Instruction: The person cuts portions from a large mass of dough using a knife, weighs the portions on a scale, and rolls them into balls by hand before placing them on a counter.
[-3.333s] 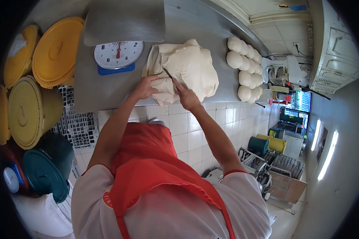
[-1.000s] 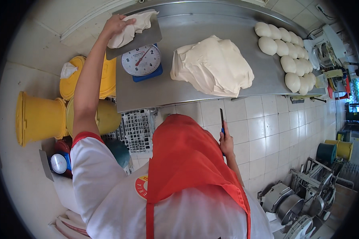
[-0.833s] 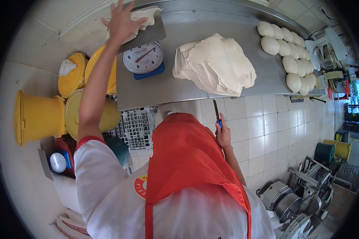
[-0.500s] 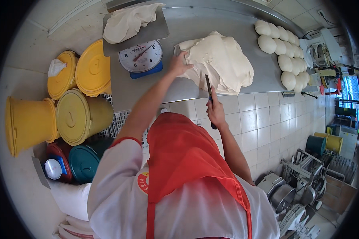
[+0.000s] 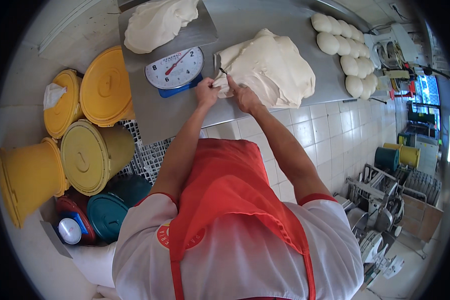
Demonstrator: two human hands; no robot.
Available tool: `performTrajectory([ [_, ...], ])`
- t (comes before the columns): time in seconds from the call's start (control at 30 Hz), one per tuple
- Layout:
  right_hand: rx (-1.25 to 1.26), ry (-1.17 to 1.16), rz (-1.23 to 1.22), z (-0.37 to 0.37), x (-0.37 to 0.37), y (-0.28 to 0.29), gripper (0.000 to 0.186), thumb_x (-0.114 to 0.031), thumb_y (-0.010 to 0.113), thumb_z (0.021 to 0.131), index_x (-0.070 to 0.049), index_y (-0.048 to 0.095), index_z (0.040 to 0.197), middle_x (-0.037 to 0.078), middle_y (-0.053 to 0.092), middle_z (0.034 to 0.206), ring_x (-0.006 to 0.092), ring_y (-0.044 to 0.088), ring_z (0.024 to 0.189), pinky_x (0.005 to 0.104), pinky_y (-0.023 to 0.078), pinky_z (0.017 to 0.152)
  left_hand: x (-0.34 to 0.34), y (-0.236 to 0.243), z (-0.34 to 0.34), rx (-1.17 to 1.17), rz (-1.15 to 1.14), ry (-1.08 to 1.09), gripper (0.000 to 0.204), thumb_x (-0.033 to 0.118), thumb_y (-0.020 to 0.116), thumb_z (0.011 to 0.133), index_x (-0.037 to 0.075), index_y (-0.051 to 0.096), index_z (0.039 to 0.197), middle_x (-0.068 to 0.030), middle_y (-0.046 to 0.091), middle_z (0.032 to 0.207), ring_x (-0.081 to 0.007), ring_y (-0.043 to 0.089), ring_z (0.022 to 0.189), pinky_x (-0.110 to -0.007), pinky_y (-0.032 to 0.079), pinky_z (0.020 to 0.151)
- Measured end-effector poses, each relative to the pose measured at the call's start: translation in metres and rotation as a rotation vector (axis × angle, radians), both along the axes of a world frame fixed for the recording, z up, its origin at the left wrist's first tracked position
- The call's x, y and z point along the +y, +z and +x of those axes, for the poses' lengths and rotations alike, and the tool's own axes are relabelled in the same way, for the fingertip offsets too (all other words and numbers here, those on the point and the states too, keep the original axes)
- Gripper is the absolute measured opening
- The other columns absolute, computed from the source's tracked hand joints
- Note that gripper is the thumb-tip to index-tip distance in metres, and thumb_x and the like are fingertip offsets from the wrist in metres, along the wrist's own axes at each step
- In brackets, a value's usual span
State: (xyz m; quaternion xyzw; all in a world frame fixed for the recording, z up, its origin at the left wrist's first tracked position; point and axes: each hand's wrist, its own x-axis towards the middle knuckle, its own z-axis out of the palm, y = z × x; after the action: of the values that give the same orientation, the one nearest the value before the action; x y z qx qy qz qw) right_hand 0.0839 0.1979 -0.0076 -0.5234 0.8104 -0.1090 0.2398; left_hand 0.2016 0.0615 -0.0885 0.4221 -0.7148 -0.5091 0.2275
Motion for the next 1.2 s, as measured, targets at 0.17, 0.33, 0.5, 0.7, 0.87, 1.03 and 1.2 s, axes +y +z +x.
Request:
performTrajectory([
  [0.17, -0.144, 0.014, 0.143, 0.008, 0.053, 0.027, 0.07, -0.008, 0.05, 0.097, -0.026, 0.025, 0.16, 0.027, 0.06, 0.132, 0.0468, 0.062, 0.111, 0.0538, 0.048, 0.096, -0.02, -0.029, 0.056, 0.119, 0.142, 0.054, 0.027, 0.008, 0.085, 0.071, 0.0, 0.07, 0.091, -0.0092, 0.074, 0.082, -0.0141, 0.068, 0.073, -0.03, 0.053, 0.069],
  [0.33, -0.28, -0.294, -0.215, 0.017, 0.0, 0.028, 0.063, -0.013, 0.052, 0.099, -0.026, 0.032, 0.158, 0.027, 0.069, 0.111, 0.0492, 0.065, 0.095, 0.0528, 0.052, 0.086, -0.01, 0.017, 0.055, 0.156, 0.242, -0.031, 0.023, 0.007, 0.083, 0.077, 0.0, 0.072, 0.096, -0.0073, 0.074, 0.084, -0.0114, 0.065, 0.076, -0.028, 0.053, 0.071],
  [0.5, -0.287, -0.065, -0.216, 0.054, 0.018, -0.021, 0.063, -0.017, 0.053, 0.1, -0.026, 0.032, 0.158, 0.026, 0.07, 0.106, 0.0398, 0.07, 0.09, 0.0482, 0.052, 0.085, -0.008, 0.019, 0.069, 0.066, 0.064, -0.038, 0.019, 0.014, 0.077, 0.087, -0.001, 0.073, 0.098, -0.008, 0.074, 0.087, -0.0129, 0.065, 0.076, -0.028, 0.052, 0.071],
  [0.7, -0.404, 0.182, 0.118, 0.014, 0.11, 0.027, 0.063, -0.014, 0.052, 0.098, -0.025, 0.033, 0.157, 0.025, 0.063, 0.128, 0.0447, 0.062, 0.114, 0.0479, 0.048, 0.099, 0.034, 0.013, 0.101, 0.136, 0.132, 0.149, 0.014, 0.012, 0.07, 0.09, 0.0, 0.069, 0.097, -0.0106, 0.075, 0.092, -0.0121, 0.067, 0.078, -0.03, 0.053, 0.07],
  [0.87, -0.412, -0.209, -0.353, 0.014, 0.047, 0.052, 0.066, -0.014, 0.053, 0.098, -0.031, 0.031, 0.158, 0.026, 0.065, 0.12, 0.0464, 0.064, 0.101, 0.0522, 0.052, 0.089, 0.044, 0.007, 0.098, -0.044, -0.088, 0.144, 0.011, 0.007, 0.07, 0.087, 0.0, 0.065, 0.095, -0.0124, 0.073, 0.086, -0.0192, 0.069, 0.076, -0.034, 0.053, 0.07],
  [1.03, -0.175, 0.051, -0.135, 0.042, 0.012, 0.019, 0.076, -0.01, 0.055, 0.094, -0.03, 0.023, 0.16, 0.023, 0.07, 0.103, 0.0412, 0.069, 0.091, 0.0523, 0.055, 0.079, 0.056, 0.005, 0.092, -0.18, -0.305, 0.157, 0.009, 0.005, 0.069, 0.086, 0.0, 0.067, 0.093, -0.0147, 0.071, 0.083, -0.026, 0.07, 0.075, -0.036, 0.054, 0.071],
  [1.2, -0.154, 0.102, 0.183, 0.052, 0.095, -0.015, 0.083, -0.006, 0.053, 0.091, -0.034, 0.018, 0.161, 0.021, 0.069, 0.101, 0.0403, 0.07, 0.091, 0.0512, 0.057, 0.077, 0.061, -0.001, 0.1, -0.201, -0.26, 0.268, 0.009, 0.005, 0.069, 0.085, 0.001, 0.068, 0.093, -0.015, 0.072, 0.083, -0.0256, 0.069, 0.074, -0.036, 0.054, 0.072],
])
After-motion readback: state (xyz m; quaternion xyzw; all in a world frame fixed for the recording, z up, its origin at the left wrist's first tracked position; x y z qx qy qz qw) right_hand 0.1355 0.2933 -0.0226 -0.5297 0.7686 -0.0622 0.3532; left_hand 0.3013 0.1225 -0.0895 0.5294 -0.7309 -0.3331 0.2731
